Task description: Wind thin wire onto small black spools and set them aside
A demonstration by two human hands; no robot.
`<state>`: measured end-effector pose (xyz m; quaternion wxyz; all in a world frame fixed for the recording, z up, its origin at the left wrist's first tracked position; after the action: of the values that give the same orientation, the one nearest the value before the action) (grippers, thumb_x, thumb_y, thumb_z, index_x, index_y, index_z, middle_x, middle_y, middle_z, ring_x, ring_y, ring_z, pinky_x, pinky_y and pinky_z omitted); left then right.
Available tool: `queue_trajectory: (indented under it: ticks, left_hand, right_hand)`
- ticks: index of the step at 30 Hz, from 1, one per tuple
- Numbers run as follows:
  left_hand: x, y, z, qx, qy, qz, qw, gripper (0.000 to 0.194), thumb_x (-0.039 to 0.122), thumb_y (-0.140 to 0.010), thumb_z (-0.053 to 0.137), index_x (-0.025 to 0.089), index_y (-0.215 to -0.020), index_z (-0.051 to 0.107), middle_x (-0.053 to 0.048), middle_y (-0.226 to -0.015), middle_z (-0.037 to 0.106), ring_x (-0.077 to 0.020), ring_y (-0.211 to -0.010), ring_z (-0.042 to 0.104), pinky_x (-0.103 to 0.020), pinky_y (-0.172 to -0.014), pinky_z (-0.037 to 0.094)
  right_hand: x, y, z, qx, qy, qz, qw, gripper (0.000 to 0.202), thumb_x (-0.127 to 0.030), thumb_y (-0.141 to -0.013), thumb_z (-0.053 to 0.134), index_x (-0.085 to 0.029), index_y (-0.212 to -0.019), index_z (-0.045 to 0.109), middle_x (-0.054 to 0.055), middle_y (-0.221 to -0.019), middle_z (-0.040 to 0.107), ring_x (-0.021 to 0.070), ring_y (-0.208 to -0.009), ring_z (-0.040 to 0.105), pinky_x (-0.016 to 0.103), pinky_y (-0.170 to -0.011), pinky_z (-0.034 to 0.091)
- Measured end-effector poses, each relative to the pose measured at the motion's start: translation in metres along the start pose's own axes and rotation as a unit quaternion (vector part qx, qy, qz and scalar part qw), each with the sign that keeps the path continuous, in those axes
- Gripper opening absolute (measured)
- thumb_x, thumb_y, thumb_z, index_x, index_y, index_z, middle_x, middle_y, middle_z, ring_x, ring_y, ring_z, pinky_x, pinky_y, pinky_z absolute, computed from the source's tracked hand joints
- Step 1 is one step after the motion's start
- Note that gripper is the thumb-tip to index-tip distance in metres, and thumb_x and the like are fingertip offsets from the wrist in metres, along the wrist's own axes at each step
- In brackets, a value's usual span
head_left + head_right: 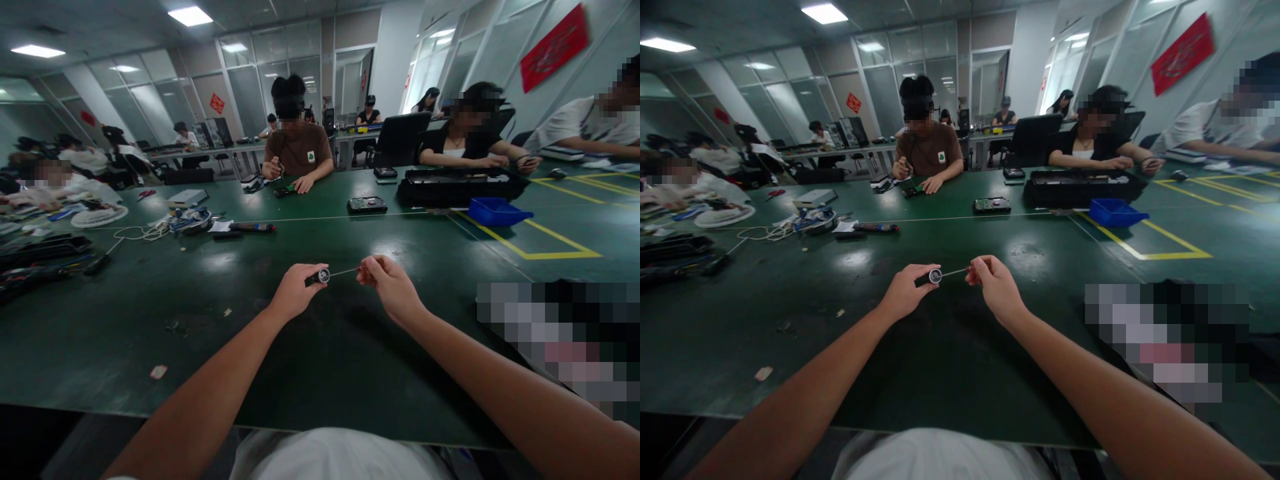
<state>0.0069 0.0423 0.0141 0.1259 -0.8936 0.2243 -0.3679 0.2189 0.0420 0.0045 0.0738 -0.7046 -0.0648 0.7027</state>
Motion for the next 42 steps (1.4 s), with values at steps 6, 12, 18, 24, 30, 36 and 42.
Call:
queue_trajectory:
  ticks: [6, 12, 18, 24, 30, 36, 42]
  left_hand:
    - [0.003, 0.000, 0.000, -0.008, -0.008, 0.014, 1.000, 0.039, 0.018, -0.083, 0.074, 0.025, -0.121, 0.067, -0.003, -0.123, 0.069, -0.0218, -0.116, 0.060, -0.042, -0.105, 0.043]
    - [0.002, -0.001, 0.002, -0.019, -0.031, 0.036, 0.999, 0.037, 0.021, -0.085, 0.072, 0.027, -0.122, 0.067, -0.004, -0.122, 0.069, -0.0225, -0.114, 0.060, -0.043, -0.103, 0.042]
    - [0.002, 0.000, 0.003, -0.023, -0.044, 0.042, 0.998, 0.038, 0.021, -0.086, 0.071, 0.028, -0.123, 0.067, -0.003, -0.120, 0.070, -0.0223, -0.113, 0.059, -0.043, -0.103, 0.042]
    - [0.002, 0.001, 0.004, -0.036, -0.047, 0.051, 0.997, 0.038, 0.020, -0.086, 0.071, 0.027, -0.123, 0.067, -0.003, -0.120, 0.069, -0.0221, -0.114, 0.059, -0.043, -0.103, 0.041]
    - [-0.008, 0.001, 0.005, -0.021, -0.056, 0.015, 0.998, 0.038, 0.022, -0.087, 0.070, 0.029, -0.124, 0.066, -0.003, -0.123, 0.068, -0.0233, -0.115, 0.059, -0.045, -0.103, 0.040]
    - [-0.010, 0.000, 0.006, -0.022, -0.043, 0.021, 0.999, 0.038, 0.021, -0.085, 0.072, 0.028, -0.123, 0.066, -0.002, -0.123, 0.069, -0.0223, -0.114, 0.060, -0.044, -0.103, 0.041]
    - [-0.005, -0.001, 0.007, -0.029, -0.033, 0.033, 0.998, 0.038, 0.020, -0.085, 0.073, 0.028, -0.121, 0.067, -0.003, -0.121, 0.069, -0.0224, -0.114, 0.061, -0.044, -0.103, 0.041]
  right_hand:
    - [-0.012, 0.004, 0.001, -0.011, 0.080, -0.063, 0.995, 0.027, -0.046, -0.094, 0.052, -0.020, -0.095, 0.057, 0.004, -0.079, 0.067, 0.0175, -0.073, 0.065, 0.035, -0.073, 0.052]
    - [-0.026, 0.016, 0.004, -0.010, 0.195, -0.105, 0.975, 0.020, -0.040, -0.097, 0.049, -0.021, -0.099, 0.057, 0.005, -0.081, 0.071, 0.0201, -0.077, 0.069, 0.036, -0.075, 0.052]
    - [-0.038, 0.023, 0.008, -0.020, 0.271, -0.153, 0.950, 0.016, -0.035, -0.097, 0.047, -0.022, -0.100, 0.055, 0.005, -0.080, 0.072, 0.0213, -0.078, 0.070, 0.034, -0.073, 0.049]
    - [-0.044, 0.024, 0.011, -0.064, 0.315, -0.194, 0.927, 0.012, -0.032, -0.096, 0.048, -0.022, -0.100, 0.053, 0.005, -0.081, 0.072, 0.0217, -0.077, 0.070, 0.033, -0.070, 0.049]
    - [-0.043, 0.022, 0.009, -0.067, 0.340, -0.193, 0.918, 0.011, -0.031, -0.097, 0.045, -0.023, -0.097, 0.053, 0.005, -0.080, 0.071, 0.0222, -0.078, 0.070, 0.034, -0.071, 0.048]
    - [-0.042, 0.022, 0.006, -0.034, 0.309, -0.193, 0.931, 0.012, -0.031, -0.097, 0.047, -0.022, -0.101, 0.054, 0.005, -0.081, 0.072, 0.0213, -0.078, 0.071, 0.032, -0.069, 0.049]
    - [-0.040, 0.022, 0.008, -0.047, 0.286, -0.203, 0.935, 0.012, -0.031, -0.098, 0.048, -0.021, -0.101, 0.055, 0.004, -0.081, 0.072, 0.0201, -0.078, 0.071, 0.032, -0.071, 0.050]
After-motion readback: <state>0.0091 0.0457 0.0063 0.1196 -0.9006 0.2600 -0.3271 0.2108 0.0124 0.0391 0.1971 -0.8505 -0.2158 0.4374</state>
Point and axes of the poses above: each hand's wrist, its own y-axis away from the middle knuckle, its own z-axis out of the palm, x = y × z, the point moved 4 cm from there along -y, towards the middle knuckle
